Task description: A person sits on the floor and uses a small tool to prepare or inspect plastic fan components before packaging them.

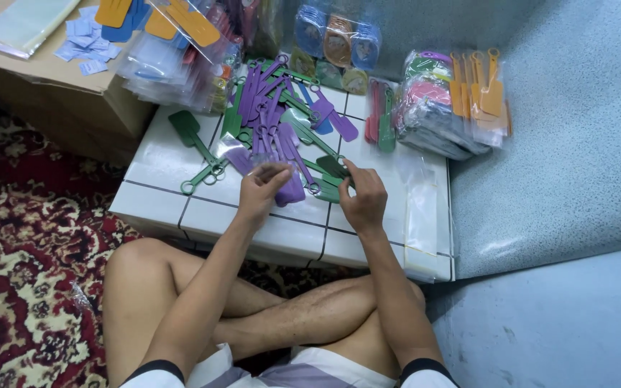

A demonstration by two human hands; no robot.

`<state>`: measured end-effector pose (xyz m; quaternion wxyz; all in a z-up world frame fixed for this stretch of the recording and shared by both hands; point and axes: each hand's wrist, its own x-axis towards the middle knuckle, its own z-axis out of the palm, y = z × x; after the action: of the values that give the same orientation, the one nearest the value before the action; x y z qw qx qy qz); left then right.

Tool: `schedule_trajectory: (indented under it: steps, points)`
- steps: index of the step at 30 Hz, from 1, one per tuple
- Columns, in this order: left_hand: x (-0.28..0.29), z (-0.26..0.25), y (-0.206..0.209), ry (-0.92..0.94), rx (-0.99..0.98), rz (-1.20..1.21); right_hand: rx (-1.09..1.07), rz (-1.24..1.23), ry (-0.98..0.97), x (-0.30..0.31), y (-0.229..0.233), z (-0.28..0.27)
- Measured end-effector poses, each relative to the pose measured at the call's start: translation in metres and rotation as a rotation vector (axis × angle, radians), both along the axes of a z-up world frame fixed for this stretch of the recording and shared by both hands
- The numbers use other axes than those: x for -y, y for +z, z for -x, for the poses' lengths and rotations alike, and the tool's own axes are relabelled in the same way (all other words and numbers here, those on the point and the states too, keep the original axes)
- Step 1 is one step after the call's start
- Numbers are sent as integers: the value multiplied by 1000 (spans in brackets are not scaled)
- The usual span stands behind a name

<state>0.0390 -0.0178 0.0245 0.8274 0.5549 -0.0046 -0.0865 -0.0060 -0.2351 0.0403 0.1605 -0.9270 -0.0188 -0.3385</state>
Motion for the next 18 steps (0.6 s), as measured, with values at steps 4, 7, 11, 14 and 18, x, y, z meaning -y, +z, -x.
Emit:
schedule_trajectory:
  steps: [4,7,11,14,18]
  points:
    - [13,-16,-7,42,139,-236,272,53,196,-4,7,2]
    - [19,-8,-3,78,195,-375,321,12,275,-11,16,4]
    - [16,-10,-8,129,206,-357,139,-256,412,-11,10,4]
    - [13,-15,-18,152,119,-278,-170,-496,459,6,-17,0]
    - [10,-16,-12,151,104,-252,-323,-572,479,0,-3,5]
